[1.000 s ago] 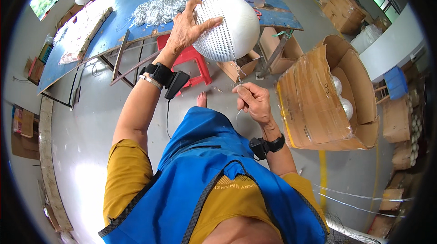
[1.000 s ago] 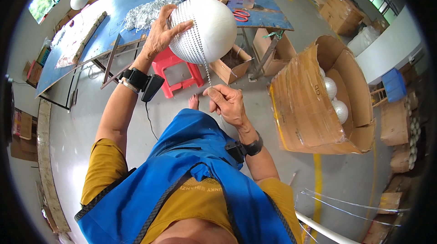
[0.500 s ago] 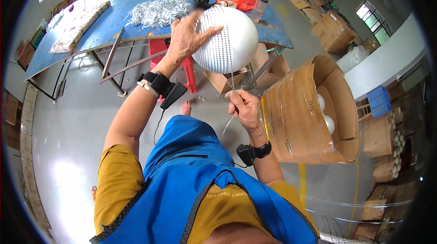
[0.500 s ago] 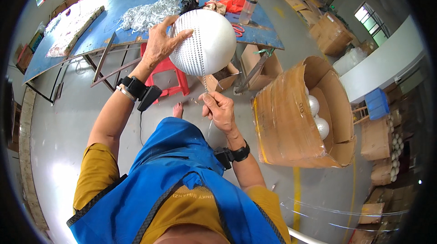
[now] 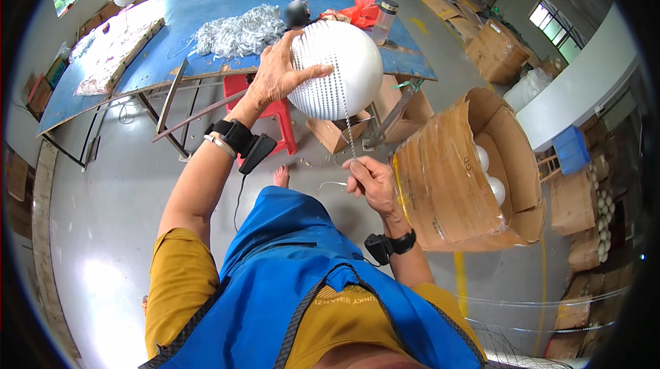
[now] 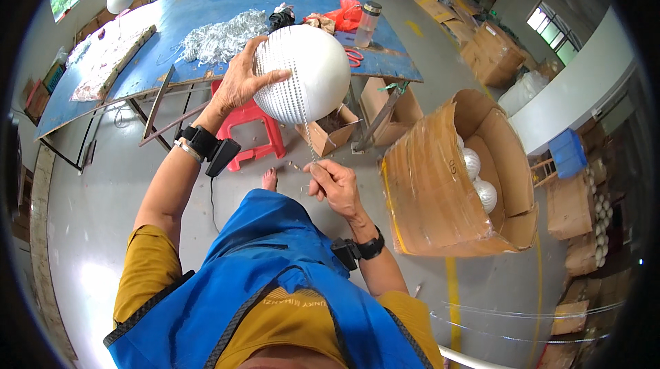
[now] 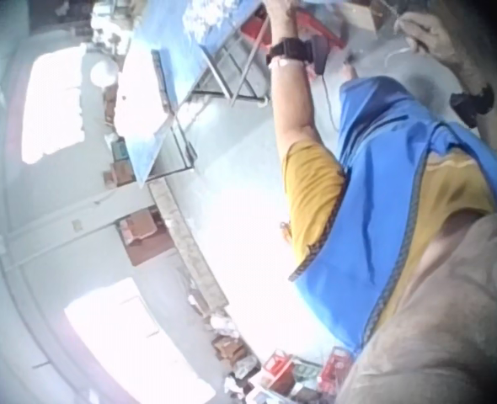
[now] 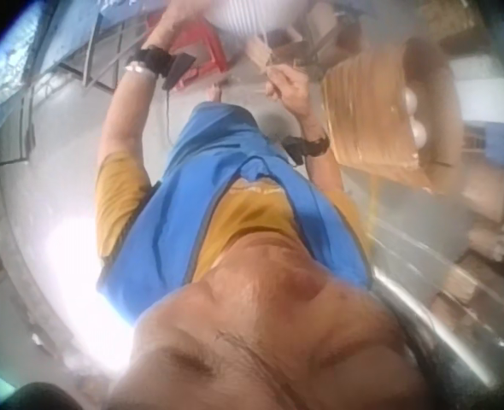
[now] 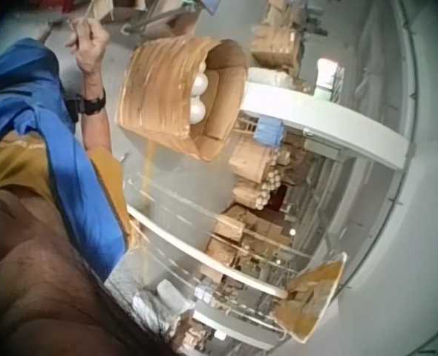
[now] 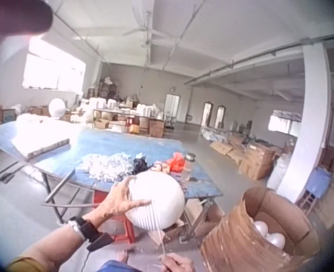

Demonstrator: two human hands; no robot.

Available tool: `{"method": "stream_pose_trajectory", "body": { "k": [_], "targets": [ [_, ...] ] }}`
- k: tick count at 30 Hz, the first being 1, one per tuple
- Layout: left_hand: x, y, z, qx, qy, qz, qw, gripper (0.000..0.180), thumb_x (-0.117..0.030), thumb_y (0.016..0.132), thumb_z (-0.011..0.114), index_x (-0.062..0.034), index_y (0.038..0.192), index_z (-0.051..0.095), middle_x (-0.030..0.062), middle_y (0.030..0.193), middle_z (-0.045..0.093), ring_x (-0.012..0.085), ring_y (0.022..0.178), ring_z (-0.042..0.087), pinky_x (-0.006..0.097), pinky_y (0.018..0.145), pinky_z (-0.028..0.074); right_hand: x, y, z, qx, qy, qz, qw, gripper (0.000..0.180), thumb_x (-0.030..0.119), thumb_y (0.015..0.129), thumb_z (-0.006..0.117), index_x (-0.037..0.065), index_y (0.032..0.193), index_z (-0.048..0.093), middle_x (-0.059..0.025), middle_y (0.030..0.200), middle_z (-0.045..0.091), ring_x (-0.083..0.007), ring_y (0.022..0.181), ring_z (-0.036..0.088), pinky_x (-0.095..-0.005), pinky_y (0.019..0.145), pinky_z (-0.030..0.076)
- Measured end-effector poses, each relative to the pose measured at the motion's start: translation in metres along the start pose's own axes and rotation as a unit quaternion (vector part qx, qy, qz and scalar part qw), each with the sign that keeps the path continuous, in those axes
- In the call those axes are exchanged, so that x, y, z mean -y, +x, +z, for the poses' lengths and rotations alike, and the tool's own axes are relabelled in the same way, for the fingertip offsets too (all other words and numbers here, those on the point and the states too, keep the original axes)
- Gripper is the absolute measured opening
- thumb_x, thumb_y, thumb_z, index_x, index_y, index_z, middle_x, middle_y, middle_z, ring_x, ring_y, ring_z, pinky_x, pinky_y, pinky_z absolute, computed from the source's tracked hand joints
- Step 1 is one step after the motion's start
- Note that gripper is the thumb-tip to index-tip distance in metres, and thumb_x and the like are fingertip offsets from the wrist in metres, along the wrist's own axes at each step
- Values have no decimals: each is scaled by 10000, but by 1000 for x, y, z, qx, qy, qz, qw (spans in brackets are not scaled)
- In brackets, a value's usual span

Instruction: Threading a wire through a white mesh sphere in an industrial setting.

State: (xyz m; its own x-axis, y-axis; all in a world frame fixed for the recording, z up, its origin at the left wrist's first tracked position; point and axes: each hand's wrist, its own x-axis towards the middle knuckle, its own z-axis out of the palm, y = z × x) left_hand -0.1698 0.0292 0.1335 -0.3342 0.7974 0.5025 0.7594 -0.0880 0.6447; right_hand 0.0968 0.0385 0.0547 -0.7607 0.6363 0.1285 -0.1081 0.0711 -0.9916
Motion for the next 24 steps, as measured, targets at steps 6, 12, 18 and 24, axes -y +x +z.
{"method": "stream_pose_trajectory", "body": {
  "k": [6, 12, 18, 24],
  "targets": [
    [9, 8, 3, -69, 42, 34, 996, 968, -645, 578, 664, 14, 1237, 406, 248, 1164, 429, 376, 1074, 458, 426, 890, 393, -8, -31, -5, 19, 7, 50, 999, 214, 175, 899, 490, -6, 917, 603, -12, 583, 551, -37, 482, 458, -162, 444, 363],
    [-1, 8, 1, -139, -21, 23, 990, 896, -632, 591, 676, 41, 1152, 486, 261, 1001, 568, 357, 930, 580, 397, 797, 458, -24, -30, -5, 16, 31, 60, 998, 225, 196, 899, 499, 0, 923, 607, -8, 584, 552, -32, 478, 454, -157, 438, 355],
    [8, 12, 0, -222, 128, 151, 955, 737, -572, 632, 682, 14, 1052, 532, 210, 920, 603, 359, 812, 601, 374, 753, 465, -28, -23, 1, 27, 22, 46, 998, 240, 211, 901, 495, -1, 924, 606, -8, 577, 547, -32, 475, 448, -159, 432, 345],
    [-3, 8, -4, -67, -8, 15, 998, 711, -496, 657, 696, 26, 1100, 507, 216, 1142, 515, 277, 1047, 515, 422, 859, 386, -31, -16, -2, 0, 31, 49, 998, 235, 214, 900, 499, 4, 920, 600, 1, 557, 525, -29, 459, 421, -156, 422, 325]
  ]
}}
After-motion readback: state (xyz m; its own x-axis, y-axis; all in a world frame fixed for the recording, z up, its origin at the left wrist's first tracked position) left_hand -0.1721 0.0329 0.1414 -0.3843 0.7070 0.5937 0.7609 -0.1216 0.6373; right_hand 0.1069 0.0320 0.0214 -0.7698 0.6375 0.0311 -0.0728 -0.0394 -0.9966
